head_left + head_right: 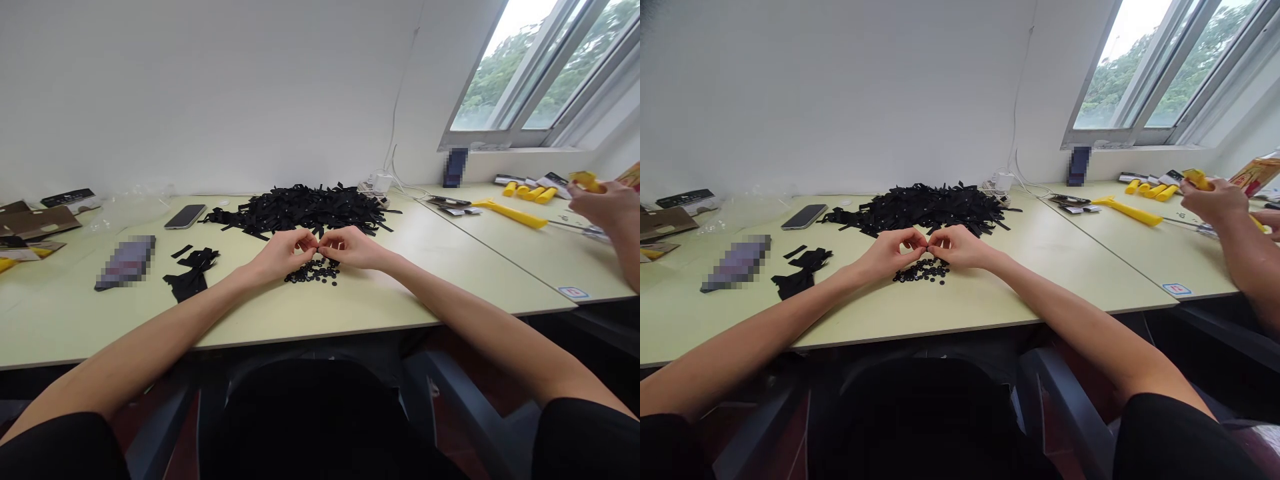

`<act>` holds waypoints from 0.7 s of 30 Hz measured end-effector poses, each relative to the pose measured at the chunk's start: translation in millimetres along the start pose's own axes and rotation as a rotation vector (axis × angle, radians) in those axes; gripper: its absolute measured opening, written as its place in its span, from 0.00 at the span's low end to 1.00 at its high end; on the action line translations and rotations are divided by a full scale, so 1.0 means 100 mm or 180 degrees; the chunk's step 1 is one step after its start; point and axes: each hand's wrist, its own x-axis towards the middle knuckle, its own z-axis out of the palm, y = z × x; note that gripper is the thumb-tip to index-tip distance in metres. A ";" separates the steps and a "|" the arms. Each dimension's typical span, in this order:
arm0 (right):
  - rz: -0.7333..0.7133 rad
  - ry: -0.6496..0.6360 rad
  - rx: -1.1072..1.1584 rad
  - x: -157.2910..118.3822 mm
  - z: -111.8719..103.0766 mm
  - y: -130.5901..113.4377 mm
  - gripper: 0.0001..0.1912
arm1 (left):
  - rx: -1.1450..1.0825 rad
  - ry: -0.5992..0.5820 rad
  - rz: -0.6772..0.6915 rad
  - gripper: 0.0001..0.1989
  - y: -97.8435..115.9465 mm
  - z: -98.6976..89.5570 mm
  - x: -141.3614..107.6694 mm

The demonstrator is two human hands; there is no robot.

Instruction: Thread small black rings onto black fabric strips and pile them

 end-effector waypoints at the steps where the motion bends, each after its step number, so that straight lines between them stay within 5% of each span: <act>1: -0.0015 -0.0006 0.0007 0.00 0.00 0.00 0.11 | -0.0013 0.0010 0.0000 0.07 0.00 0.00 0.00; 21: 0.0055 0.0185 -0.0156 0.01 0.02 0.04 0.11 | -0.0351 0.0093 -0.0201 0.10 -0.03 0.07 0.01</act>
